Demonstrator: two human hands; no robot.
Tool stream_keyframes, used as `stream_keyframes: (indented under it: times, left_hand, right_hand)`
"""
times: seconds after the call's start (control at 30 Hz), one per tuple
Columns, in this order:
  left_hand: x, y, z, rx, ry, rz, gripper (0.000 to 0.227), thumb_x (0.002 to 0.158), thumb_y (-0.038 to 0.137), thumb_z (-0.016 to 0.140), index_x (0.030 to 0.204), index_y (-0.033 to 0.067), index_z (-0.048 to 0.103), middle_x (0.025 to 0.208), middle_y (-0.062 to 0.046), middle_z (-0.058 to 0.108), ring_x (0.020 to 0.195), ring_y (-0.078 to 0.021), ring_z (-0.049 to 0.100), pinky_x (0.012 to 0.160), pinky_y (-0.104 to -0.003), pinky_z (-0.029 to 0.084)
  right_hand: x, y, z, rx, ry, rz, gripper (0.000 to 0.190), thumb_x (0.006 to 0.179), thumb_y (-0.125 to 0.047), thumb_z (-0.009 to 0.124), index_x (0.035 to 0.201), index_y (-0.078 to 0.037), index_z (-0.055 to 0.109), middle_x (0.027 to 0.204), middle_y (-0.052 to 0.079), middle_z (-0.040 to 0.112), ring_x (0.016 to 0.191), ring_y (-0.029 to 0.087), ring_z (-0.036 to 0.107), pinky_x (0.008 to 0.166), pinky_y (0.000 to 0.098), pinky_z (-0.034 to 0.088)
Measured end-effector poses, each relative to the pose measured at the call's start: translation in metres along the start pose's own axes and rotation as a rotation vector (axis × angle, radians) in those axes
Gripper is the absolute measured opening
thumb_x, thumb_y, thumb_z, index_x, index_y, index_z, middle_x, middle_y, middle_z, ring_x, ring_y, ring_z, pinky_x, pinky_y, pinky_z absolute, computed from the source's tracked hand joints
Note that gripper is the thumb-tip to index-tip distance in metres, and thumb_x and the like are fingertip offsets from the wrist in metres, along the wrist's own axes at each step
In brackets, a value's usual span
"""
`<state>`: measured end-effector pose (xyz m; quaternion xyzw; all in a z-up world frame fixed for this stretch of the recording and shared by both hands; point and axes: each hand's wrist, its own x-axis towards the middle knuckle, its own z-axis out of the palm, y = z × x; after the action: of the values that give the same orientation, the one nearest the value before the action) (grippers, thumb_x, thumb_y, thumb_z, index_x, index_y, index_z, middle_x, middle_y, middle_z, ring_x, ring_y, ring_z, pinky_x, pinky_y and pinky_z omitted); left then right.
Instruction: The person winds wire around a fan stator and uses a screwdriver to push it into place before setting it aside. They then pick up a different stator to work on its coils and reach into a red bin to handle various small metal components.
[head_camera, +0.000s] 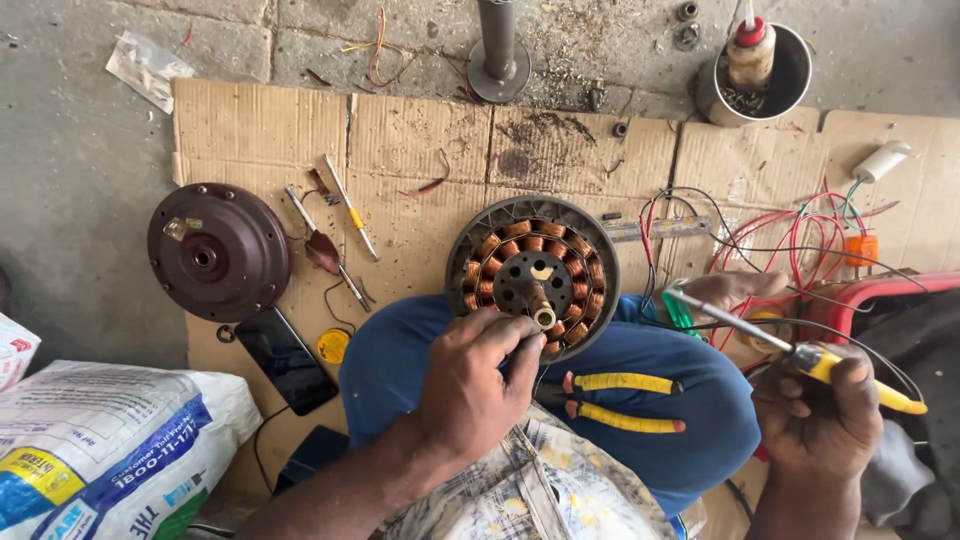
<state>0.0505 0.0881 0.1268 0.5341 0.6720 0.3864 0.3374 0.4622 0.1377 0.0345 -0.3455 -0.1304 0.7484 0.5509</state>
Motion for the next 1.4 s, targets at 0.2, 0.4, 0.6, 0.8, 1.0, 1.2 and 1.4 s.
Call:
stream_keyframes:
  times: [0.2,0.4,0.6,0.8,1.0,1.2,1.4]
  left_hand:
    - [-0.002,-0.006,0.007,0.074,-0.057,0.022,0.017,0.092,0.006,0.071,0.107,-0.0017,0.074,0.089,-0.014,0.069,0.076,-0.0277,0.068,0.069,-0.042,0.054]
    - [0.002,-0.003,0.010,0.128,-0.060,0.057,0.012,0.094,0.009,0.070,0.103,0.0009,0.072,0.087,-0.011,0.066,0.077,-0.0271,0.063,0.076,-0.045,0.048]
    - [0.004,-0.003,0.013,0.149,-0.051,0.092,0.010,0.095,0.009,0.070,0.103,0.0038,0.070,0.088,-0.008,0.066,0.081,-0.0263,0.063,0.081,-0.045,0.046]
    - [0.003,-0.006,0.014,0.176,-0.077,0.082,0.009,0.095,0.010,0.069,0.103,0.0051,0.070,0.086,-0.008,0.064,0.079,-0.0259,0.062,0.079,-0.045,0.046]
    - [0.001,-0.010,0.019,0.189,-0.055,0.097,0.011,0.097,0.011,0.068,0.105,0.0035,0.070,0.086,-0.008,0.064,0.079,-0.0246,0.062,0.079,-0.044,0.047]
    - [0.002,-0.011,0.019,0.211,-0.064,0.091,0.009,0.097,0.011,0.068,0.100,0.0031,0.069,0.082,-0.008,0.062,0.074,-0.0233,0.061,0.076,-0.044,0.046]
    - [0.001,-0.011,0.018,0.202,-0.071,0.086,0.008,0.097,0.011,0.068,0.098,0.0029,0.069,0.081,-0.008,0.061,0.072,-0.0241,0.060,0.075,-0.045,0.046]
  right_hand:
    - [-0.013,0.002,0.007,-0.164,0.004,-0.027,0.017,0.116,-0.014,0.067,0.114,0.002,0.064,0.106,0.022,0.072,0.082,0.025,0.068,0.061,0.0235,0.051]
    - [-0.023,0.005,0.017,-0.291,0.000,-0.036,0.017,0.110,-0.007,0.068,0.114,0.009,0.061,0.103,0.030,0.071,0.082,0.030,0.072,0.059,0.0271,0.056]
    - [-0.028,0.014,0.038,-0.443,0.077,-0.016,0.017,0.105,-0.003,0.070,0.110,0.009,0.060,0.095,0.027,0.070,0.075,0.030,0.073,0.063,0.0316,0.060]
    - [-0.029,0.021,0.048,-0.551,0.094,-0.020,0.017,0.102,0.000,0.070,0.109,0.011,0.059,0.092,0.026,0.070,0.075,0.030,0.072,0.066,0.0334,0.060]
    - [-0.026,0.026,0.057,-0.584,0.096,-0.013,0.017,0.100,0.001,0.071,0.109,0.012,0.061,0.091,0.025,0.070,0.077,0.029,0.072,0.067,0.0343,0.060]
    - [-0.023,0.028,0.065,-0.608,0.076,-0.008,0.017,0.099,0.002,0.072,0.108,0.014,0.062,0.090,0.026,0.070,0.076,0.029,0.071,0.068,0.0342,0.059]
    - [-0.022,0.028,0.068,-0.632,0.066,-0.012,0.017,0.099,0.002,0.072,0.106,0.014,0.062,0.089,0.026,0.070,0.076,0.028,0.071,0.068,0.0336,0.059]
